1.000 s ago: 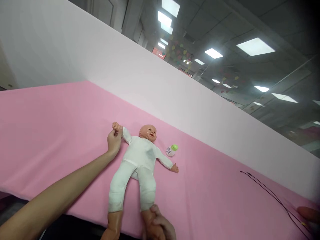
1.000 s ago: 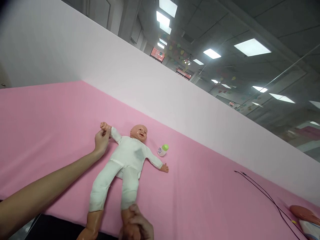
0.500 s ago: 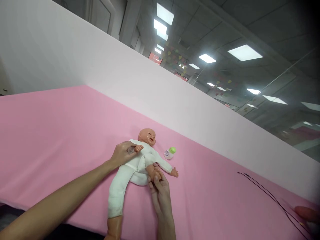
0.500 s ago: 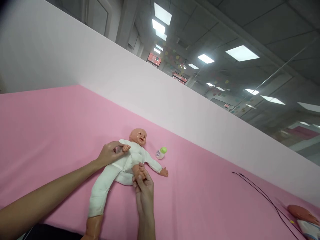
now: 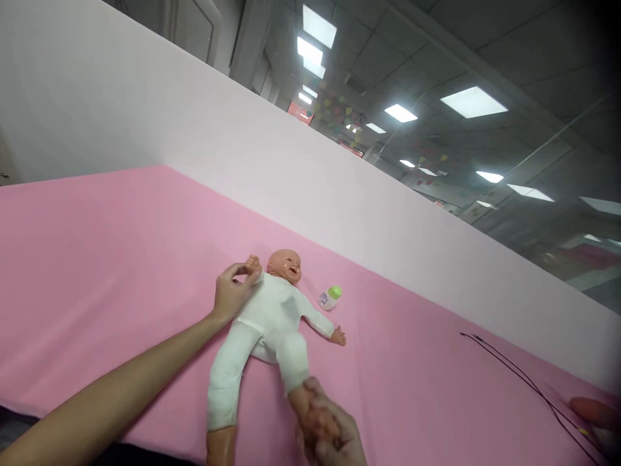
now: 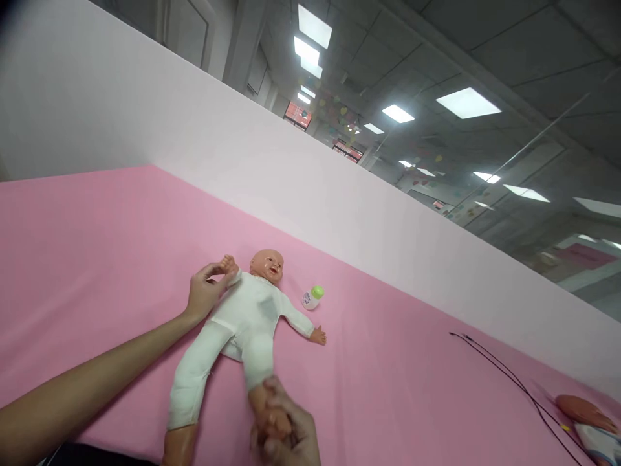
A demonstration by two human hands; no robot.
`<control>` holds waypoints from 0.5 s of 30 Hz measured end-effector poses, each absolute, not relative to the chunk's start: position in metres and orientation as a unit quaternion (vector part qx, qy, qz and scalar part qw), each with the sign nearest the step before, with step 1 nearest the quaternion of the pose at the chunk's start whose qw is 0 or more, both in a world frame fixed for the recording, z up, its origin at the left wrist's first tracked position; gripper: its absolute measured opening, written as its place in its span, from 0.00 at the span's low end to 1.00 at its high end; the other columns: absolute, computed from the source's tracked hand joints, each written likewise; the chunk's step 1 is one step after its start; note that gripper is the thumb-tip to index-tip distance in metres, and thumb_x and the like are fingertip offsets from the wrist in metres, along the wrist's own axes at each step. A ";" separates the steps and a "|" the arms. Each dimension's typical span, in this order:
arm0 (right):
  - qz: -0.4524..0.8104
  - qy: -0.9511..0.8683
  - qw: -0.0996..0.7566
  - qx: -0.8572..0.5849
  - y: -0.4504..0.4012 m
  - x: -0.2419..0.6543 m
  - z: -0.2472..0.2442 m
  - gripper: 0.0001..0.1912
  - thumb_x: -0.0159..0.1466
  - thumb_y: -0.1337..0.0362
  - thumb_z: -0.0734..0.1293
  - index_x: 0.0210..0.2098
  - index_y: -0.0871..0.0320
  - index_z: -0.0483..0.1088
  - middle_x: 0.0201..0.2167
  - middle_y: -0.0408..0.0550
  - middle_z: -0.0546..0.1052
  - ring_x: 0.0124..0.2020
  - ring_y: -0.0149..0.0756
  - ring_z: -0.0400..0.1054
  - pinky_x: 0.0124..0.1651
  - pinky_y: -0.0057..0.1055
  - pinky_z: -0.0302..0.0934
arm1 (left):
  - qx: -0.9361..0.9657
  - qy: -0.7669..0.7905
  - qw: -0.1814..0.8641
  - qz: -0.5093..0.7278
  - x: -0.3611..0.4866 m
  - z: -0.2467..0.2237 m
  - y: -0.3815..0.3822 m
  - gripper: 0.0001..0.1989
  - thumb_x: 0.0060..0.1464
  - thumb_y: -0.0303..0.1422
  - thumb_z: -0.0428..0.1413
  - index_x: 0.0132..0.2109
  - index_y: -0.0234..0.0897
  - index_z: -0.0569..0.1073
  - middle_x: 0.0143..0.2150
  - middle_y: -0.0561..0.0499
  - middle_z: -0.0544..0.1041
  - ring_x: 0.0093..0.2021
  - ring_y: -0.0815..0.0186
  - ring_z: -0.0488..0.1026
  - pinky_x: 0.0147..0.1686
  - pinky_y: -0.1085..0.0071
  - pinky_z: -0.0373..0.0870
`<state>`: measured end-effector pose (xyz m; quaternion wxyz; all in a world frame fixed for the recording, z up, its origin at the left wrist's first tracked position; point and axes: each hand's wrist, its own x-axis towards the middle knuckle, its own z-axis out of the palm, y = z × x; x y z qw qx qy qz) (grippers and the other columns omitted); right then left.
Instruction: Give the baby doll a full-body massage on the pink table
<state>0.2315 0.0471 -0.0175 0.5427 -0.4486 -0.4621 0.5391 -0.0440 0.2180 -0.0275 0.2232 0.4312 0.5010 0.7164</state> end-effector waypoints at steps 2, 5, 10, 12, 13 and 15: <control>0.546 -0.466 0.534 -0.447 0.071 0.210 0.000 0.27 0.47 0.50 0.83 0.43 0.57 0.82 0.59 0.62 0.75 0.43 0.50 0.76 0.34 0.36 0.70 | 0.542 0.495 0.184 0.654 -0.040 -0.026 0.210 0.10 0.57 0.42 0.63 0.42 0.43 0.80 0.41 0.50 0.82 0.40 0.60 0.77 0.37 0.69 0.69; 0.539 -0.462 0.536 -0.456 0.107 0.176 0.016 0.29 0.51 0.56 0.82 0.51 0.57 0.80 0.55 0.59 0.77 0.35 0.38 0.73 0.31 0.28 0.66 | 0.672 0.475 0.133 0.553 -0.039 -0.029 0.204 0.07 0.59 0.41 0.61 0.41 0.45 0.81 0.37 0.50 0.82 0.36 0.61 0.77 0.35 0.68 0.67; 0.572 -0.409 0.568 -0.427 0.111 0.172 0.007 0.29 0.53 0.55 0.81 0.54 0.53 0.79 0.51 0.53 0.79 0.31 0.31 0.70 0.33 0.26 0.68 | 0.583 0.485 0.208 0.618 -0.045 -0.033 0.214 0.10 0.57 0.43 0.63 0.40 0.43 0.80 0.40 0.50 0.83 0.38 0.61 0.77 0.36 0.68 0.69; 0.560 -0.420 0.570 -0.430 0.093 0.190 -0.008 0.29 0.49 0.54 0.83 0.49 0.53 0.81 0.56 0.56 0.77 0.36 0.37 0.73 0.34 0.30 0.70 | 0.483 0.483 0.259 0.683 -0.051 -0.034 0.223 0.14 0.56 0.46 0.63 0.37 0.40 0.78 0.36 0.49 0.81 0.37 0.61 0.76 0.34 0.69 0.70; 0.551 -0.434 0.571 -0.427 0.083 0.200 -0.016 0.29 0.44 0.52 0.84 0.44 0.54 0.83 0.56 0.57 0.78 0.37 0.42 0.75 0.33 0.33 0.71 | 0.429 0.483 0.284 0.708 -0.054 -0.035 0.227 0.15 0.55 0.47 0.63 0.34 0.39 0.76 0.33 0.50 0.79 0.34 0.62 0.75 0.32 0.69 0.69; 0.556 -0.492 0.529 -0.411 0.062 0.217 -0.030 0.24 0.40 0.51 0.85 0.35 0.52 0.84 0.48 0.58 0.82 0.42 0.51 0.76 0.41 0.43 0.73 | 0.329 0.495 0.320 0.738 -0.061 -0.035 0.234 0.18 0.55 0.49 0.62 0.31 0.38 0.73 0.28 0.52 0.75 0.28 0.65 0.71 0.27 0.70 0.67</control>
